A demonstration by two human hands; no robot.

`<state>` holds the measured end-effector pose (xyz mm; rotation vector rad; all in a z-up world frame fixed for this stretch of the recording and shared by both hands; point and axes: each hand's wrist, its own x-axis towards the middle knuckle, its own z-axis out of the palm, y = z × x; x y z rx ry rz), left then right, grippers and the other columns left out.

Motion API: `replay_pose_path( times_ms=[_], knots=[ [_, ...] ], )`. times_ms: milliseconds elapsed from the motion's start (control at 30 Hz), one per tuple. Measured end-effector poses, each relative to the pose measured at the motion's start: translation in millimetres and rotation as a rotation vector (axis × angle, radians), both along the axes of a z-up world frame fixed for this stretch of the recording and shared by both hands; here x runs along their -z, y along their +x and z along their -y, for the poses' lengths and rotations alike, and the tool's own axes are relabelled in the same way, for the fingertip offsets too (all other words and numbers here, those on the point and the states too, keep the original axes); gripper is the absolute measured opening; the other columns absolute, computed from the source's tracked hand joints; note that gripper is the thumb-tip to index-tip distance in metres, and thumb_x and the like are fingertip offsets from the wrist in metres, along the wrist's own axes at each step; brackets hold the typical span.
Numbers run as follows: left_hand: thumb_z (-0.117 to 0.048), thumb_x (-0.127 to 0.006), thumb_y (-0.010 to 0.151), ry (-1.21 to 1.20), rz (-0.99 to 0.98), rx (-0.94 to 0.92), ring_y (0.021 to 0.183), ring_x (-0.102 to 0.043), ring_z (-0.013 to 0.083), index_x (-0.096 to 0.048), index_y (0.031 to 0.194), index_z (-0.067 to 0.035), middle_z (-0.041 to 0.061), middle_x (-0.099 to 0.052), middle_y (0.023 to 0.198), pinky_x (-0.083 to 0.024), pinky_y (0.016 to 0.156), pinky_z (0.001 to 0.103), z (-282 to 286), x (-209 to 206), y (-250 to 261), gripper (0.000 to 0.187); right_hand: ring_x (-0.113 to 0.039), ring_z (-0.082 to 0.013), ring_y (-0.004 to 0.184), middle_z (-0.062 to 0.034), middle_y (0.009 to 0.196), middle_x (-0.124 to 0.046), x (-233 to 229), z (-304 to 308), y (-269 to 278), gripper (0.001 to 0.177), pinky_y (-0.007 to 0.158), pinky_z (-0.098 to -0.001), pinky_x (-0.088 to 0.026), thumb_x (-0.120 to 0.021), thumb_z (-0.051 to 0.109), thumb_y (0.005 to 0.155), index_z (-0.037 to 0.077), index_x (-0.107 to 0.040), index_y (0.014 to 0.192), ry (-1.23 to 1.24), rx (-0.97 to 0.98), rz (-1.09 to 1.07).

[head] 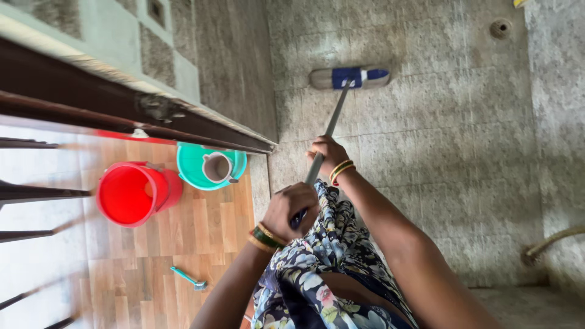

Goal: The person mops a tiled floor using a flat mop, moving the mop head back and forth across the tiles while holding a bucket of water.

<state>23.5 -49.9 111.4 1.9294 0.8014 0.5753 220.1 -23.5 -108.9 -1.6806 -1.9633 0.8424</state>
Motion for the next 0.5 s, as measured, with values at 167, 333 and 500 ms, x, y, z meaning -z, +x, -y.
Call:
replay_pose_path(
  times_ms=[167,333,500],
  knots=[
    [-0.003,-0.068,0.082,-0.009,0.111,-0.092,0.094,-0.068,0.0342,-0.062,0.08,-0.001,0.016,-0.067,0.087,-0.057,0.087,0.041,29.8,46.9,-10.8,0.007,-0.056,-0.034,0.118,-0.0139,0.11,-0.066,48.8,3.9,-6.0,0.027,0.104,-0.0434,-0.046,-0.083,0.015,0.066,0.007,-0.063,0.081,0.094,-0.044,-0.004],
    [-0.006,-0.068,0.085,-0.115,0.184,-0.116,0.092,-0.069,0.0336,-0.063,0.077,-0.002,0.016,-0.068,0.084,-0.057,0.089,0.042,66.7,19.2,-28.1,0.011,-0.057,-0.0291,0.125,-0.0063,0.11,-0.068,26.5,44.7,-15.2,0.024,0.111,-0.0384,-0.046,-0.08,0.006,0.066,0.011,-0.065,0.083,-0.002,-0.178,0.122],
    [-0.016,-0.072,0.092,-0.178,0.058,-0.19,0.082,-0.069,0.0342,-0.065,0.081,-0.001,0.017,-0.068,0.088,-0.056,0.076,0.041,81.9,-66.1,-68.1,0.02,-0.063,-0.0278,0.105,-0.0084,0.095,-0.068,-40.2,71.2,-62.4,0.021,0.105,-0.0401,-0.048,-0.083,0.019,0.075,0.009,-0.065,0.08,-0.206,-0.195,0.003]
  ],
)
